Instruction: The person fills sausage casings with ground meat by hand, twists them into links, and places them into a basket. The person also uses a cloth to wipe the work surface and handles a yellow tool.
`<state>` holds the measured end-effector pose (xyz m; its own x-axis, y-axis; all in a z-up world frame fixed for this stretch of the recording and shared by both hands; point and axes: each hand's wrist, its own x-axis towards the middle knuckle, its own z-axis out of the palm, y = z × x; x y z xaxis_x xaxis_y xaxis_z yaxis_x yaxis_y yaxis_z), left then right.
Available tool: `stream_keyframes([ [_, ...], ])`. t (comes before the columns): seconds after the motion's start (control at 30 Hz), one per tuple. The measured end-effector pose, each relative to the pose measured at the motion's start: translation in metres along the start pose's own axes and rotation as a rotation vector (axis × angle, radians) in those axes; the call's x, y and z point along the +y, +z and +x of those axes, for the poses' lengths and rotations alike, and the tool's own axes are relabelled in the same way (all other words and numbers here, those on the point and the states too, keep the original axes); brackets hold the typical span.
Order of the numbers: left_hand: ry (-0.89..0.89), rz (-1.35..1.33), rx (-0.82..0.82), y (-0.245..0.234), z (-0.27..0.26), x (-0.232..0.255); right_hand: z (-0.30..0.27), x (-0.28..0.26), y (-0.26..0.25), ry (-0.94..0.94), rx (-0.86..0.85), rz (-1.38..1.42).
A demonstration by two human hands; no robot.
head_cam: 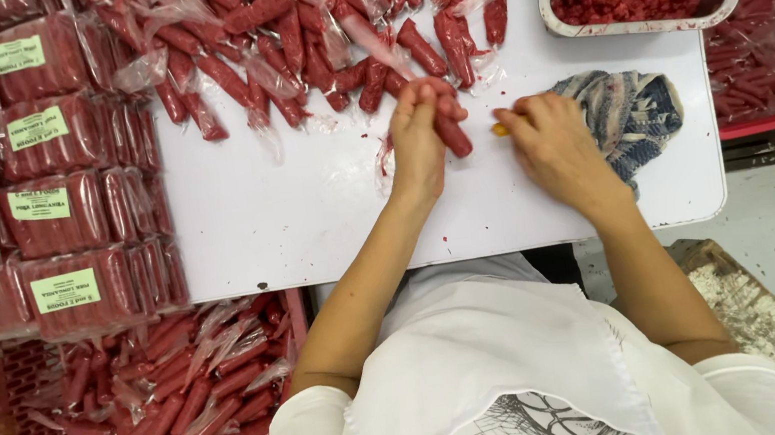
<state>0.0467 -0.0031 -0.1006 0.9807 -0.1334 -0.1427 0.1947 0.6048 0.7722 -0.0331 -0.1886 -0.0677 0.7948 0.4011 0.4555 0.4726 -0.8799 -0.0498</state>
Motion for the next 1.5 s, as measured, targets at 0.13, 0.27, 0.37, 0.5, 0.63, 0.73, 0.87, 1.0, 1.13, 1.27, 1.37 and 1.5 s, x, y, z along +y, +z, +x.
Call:
stream_keyframes([
  [0.13, 0.026, 0.724, -0.169, -0.004, -0.016, 0.007, -0.025, 0.020, 0.003, 0.092, -0.064, -0.231],
  [0.27, 0.310, 1.352, -0.343, -0.003, -0.036, 0.016, -0.002, -0.031, -0.016, -0.027, 0.264, 0.105],
  [0.37, 0.608, 1.612, -0.352, -0.019, -0.049, 0.018, 0.019, -0.063, -0.022, 0.043, 0.095, 0.228],
  [0.5, 0.288, 1.637, -0.549, -0.020, -0.101, 0.108, 0.039, -0.069, -0.042, 0.088, -0.334, 0.492],
  [0.63, -0.213, 0.773, -0.667, -0.067, -0.123, 0.105, 0.046, -0.095, -0.048, 0.109, -0.492, 0.870],
  [0.73, -0.419, -0.076, -0.144, -0.091, -0.110, 0.059, 0.042, -0.109, -0.010, 0.135, -0.395, 0.865],
  [0.87, -0.291, 0.100, -0.104, -0.071, -0.093, 0.092, 0.049, -0.106, -0.003, -0.073, -0.154, 0.222],
  [1.0, -0.237, 0.335, -0.241, -0.070, -0.074, 0.082, 0.056, -0.100, -0.047, 0.183, -0.205, 0.737],
  [1.13, -0.002, 0.761, -0.333, -0.037, -0.068, 0.067, 0.007, -0.067, 0.006, 0.391, -0.113, 1.065],
  [1.27, 0.499, 1.198, -0.534, -0.014, -0.072, 0.048, -0.018, -0.063, 0.019, 0.510, 0.045, 1.054],
  [1.37, 0.872, 1.365, -0.600, -0.012, -0.070, 0.032, -0.021, -0.062, 0.015, 0.572, 0.113, 1.138],
  [1.5, 0.978, 1.369, -0.598, -0.015, -0.066, 0.044, -0.018, -0.062, 0.018, 0.587, 0.138, 1.302],
])
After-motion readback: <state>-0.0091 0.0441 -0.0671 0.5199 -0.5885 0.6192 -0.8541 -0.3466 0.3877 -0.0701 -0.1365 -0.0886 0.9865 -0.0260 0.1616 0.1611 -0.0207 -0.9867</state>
